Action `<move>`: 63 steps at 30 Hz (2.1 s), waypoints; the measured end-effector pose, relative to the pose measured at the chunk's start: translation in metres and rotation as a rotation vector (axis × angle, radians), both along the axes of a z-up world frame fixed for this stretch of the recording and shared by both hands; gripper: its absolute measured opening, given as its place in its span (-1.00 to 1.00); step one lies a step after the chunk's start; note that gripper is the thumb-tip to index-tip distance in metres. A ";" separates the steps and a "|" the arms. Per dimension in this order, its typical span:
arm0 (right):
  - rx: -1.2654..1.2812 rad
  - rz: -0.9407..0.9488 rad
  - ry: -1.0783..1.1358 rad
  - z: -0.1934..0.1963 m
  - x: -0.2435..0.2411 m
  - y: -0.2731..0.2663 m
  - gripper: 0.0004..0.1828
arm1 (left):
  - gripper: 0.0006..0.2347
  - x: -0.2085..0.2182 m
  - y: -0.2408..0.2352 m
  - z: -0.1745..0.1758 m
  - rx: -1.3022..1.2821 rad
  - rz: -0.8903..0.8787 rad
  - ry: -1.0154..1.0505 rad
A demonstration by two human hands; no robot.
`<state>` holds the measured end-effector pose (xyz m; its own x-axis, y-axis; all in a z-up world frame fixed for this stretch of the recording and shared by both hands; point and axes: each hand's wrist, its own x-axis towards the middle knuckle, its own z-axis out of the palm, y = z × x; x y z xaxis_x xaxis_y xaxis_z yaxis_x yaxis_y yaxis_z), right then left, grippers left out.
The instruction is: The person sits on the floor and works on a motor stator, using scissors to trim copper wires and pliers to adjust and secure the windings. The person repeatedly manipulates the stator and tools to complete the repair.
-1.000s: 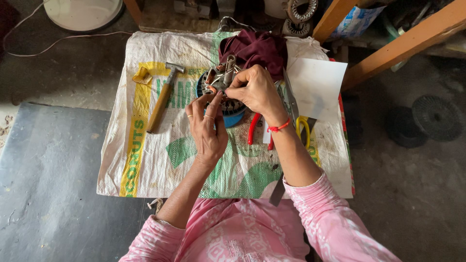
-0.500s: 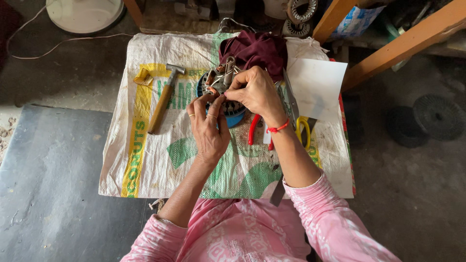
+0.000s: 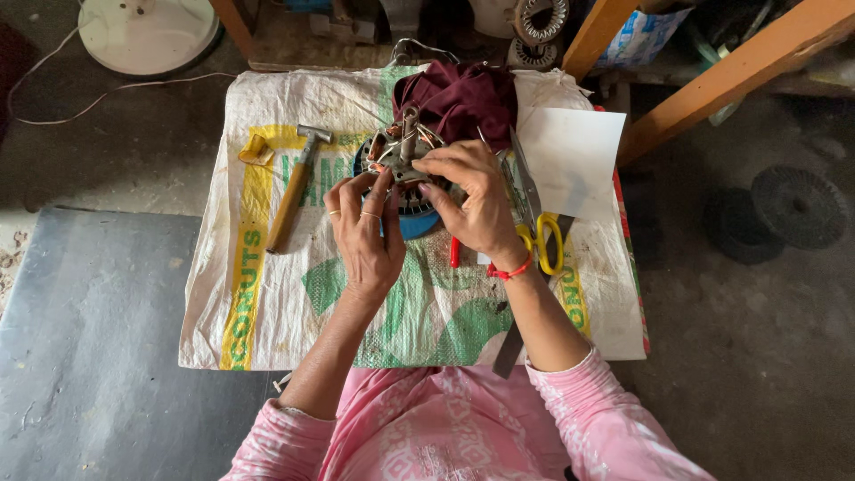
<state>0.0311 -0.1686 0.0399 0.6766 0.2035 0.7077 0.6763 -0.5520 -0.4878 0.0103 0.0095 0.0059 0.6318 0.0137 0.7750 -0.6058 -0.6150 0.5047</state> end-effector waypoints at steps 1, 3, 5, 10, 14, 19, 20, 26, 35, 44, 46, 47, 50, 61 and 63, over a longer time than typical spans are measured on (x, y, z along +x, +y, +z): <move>-0.019 -0.026 -0.003 0.000 -0.003 0.003 -0.75 | -0.72 0.001 0.000 0.001 0.037 -0.017 -0.012; -0.046 -0.055 -0.017 0.003 -0.005 0.007 -0.76 | -0.67 0.005 0.002 0.004 0.110 -0.044 -0.040; -0.065 -0.068 -0.030 0.004 -0.008 0.009 -0.79 | -0.62 0.005 0.003 0.006 0.161 -0.065 -0.018; -0.070 -0.088 -0.026 0.003 -0.007 0.011 -0.81 | -0.64 0.003 -0.001 0.005 0.119 -0.054 -0.009; -0.046 -0.073 -0.009 0.002 -0.005 0.013 -0.84 | -0.68 0.006 -0.001 0.004 0.091 -0.050 -0.024; -0.037 -0.064 -0.029 0.004 -0.006 0.015 -0.82 | -0.69 0.006 0.000 0.000 0.113 -0.024 -0.032; -0.042 -0.072 -0.037 0.003 -0.007 0.015 -0.81 | -0.69 0.005 0.001 -0.001 0.128 -0.018 -0.032; -0.007 -0.078 -0.051 -0.002 -0.008 0.018 -0.82 | -0.68 0.007 -0.004 -0.009 0.108 0.002 -0.030; 0.044 -0.112 -0.108 -0.009 -0.004 0.020 -0.90 | -0.80 0.014 -0.001 -0.007 -0.115 -0.028 -0.006; 0.104 -0.187 -0.086 -0.022 -0.007 0.028 -0.87 | -0.85 0.020 -0.003 -0.010 -0.148 -0.051 0.003; 0.085 -0.201 -0.114 -0.023 -0.008 0.028 -0.86 | -0.85 0.020 -0.003 -0.010 -0.154 -0.053 -0.005; 0.075 -0.209 -0.130 -0.022 -0.008 0.028 -0.86 | -0.84 0.020 -0.004 -0.010 -0.158 -0.051 -0.015; 0.090 -0.223 -0.157 -0.024 -0.011 0.032 -0.81 | -0.84 0.016 -0.005 -0.012 -0.170 -0.030 -0.046; 0.141 -0.267 -0.144 -0.035 -0.016 0.038 -0.80 | -0.86 0.017 -0.011 -0.024 -0.226 0.028 -0.057; 0.142 -0.248 -0.148 -0.032 -0.013 0.037 -0.80 | -0.85 0.017 -0.011 -0.023 -0.208 0.030 -0.046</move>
<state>0.0177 -0.1320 0.0084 0.5807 -0.0623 0.8117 0.5993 -0.6422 -0.4780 0.0274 -0.0013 -0.0167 0.5930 0.1942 0.7814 -0.6141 -0.5185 0.5950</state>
